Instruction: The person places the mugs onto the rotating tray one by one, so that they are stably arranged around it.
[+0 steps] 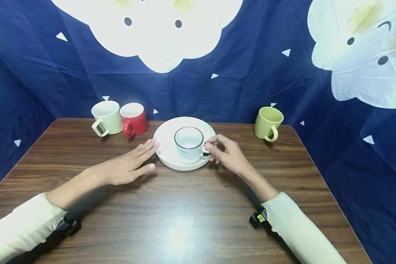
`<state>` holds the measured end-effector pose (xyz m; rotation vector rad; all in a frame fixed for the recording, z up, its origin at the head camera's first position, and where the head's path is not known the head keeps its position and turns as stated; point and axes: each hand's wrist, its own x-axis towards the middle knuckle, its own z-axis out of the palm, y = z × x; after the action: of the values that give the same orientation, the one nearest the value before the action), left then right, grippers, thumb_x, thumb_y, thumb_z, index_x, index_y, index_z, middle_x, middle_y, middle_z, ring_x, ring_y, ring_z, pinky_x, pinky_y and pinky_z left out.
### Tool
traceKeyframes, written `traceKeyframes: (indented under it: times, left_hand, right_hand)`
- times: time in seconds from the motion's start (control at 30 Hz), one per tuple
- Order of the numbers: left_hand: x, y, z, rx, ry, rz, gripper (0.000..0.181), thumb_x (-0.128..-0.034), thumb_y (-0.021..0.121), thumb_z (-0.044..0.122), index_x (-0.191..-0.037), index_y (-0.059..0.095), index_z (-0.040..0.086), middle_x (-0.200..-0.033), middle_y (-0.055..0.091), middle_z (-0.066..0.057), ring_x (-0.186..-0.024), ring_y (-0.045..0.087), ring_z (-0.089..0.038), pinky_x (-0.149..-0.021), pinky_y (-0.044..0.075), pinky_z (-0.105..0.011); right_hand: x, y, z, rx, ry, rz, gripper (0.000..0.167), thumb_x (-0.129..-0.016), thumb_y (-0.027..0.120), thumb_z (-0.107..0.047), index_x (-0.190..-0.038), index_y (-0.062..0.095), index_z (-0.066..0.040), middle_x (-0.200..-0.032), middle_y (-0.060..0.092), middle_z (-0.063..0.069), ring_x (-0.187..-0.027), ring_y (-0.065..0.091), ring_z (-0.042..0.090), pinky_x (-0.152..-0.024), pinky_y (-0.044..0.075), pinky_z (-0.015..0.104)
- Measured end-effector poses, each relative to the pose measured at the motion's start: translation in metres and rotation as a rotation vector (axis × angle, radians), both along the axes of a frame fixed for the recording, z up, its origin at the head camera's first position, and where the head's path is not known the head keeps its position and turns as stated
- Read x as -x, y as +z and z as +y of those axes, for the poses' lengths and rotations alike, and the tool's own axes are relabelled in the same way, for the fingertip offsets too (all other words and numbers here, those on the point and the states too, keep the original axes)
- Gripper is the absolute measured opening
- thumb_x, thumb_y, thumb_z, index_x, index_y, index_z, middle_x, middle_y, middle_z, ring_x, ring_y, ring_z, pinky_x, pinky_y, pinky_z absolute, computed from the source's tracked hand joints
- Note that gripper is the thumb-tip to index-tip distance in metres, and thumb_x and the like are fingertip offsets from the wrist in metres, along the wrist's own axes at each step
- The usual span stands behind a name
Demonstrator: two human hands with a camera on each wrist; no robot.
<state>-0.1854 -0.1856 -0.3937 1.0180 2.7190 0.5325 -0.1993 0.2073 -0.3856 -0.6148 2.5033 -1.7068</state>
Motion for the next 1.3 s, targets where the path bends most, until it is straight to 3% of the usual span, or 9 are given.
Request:
traceKeyframes:
  times: [0.17,0.5,0.97,1.3]
  left_hand:
    - [-0.0002,-0.0001,-0.005,0.007,0.011,0.004,0.077,-0.1214,0.044,0.052,-0.182,0.014,0.016,-0.192,0.003,-0.009,-0.179,0.007,-0.037,-0.145,0.012,-0.061]
    - [-0.0011,-0.0002,-0.0078,0.021,0.012,0.023,0.074,-0.1213,0.044,0.053,-0.182,0.018,0.02,-0.192,0.008,-0.006,-0.179,0.007,-0.038,-0.145,0.011,-0.061]
    - [0.0008,-0.0014,-0.0072,0.013,0.009,0.02,0.075,-0.121,0.045,0.053,-0.182,0.016,0.02,-0.192,0.009,-0.004,-0.179,0.006,-0.038,-0.145,0.01,-0.061]
    - [0.0013,-0.0025,-0.0061,0.009,0.011,0.016,0.076,-0.1209,0.046,0.053,-0.182,0.015,0.02,-0.192,0.006,-0.006,-0.179,0.006,-0.038,-0.145,0.01,-0.061]
  right_hand:
    - [-0.0001,0.0012,-0.0036,-0.056,-0.04,0.056,0.015,-0.108,0.078,-0.012,-0.117,0.076,-0.001,-0.082,0.075,0.018,-0.066,0.068,0.016,-0.06,0.06,0.033]
    - [0.0,-0.0027,-0.0067,-0.076,-0.071,0.157,0.012,-0.107,0.078,-0.01,-0.114,0.077,0.0,-0.082,0.078,0.017,-0.069,0.071,0.009,-0.063,0.058,0.022]
    - [0.0014,-0.0057,-0.0052,-0.048,-0.033,0.169,0.011,-0.108,0.074,-0.004,-0.118,0.077,0.0,-0.082,0.075,0.017,-0.071,0.069,0.011,-0.064,0.055,0.02]
    - [0.0014,-0.005,-0.0046,-0.032,-0.024,0.143,0.014,-0.108,0.074,-0.001,-0.121,0.077,0.004,-0.086,0.076,0.021,-0.072,0.071,0.011,-0.066,0.06,0.027]
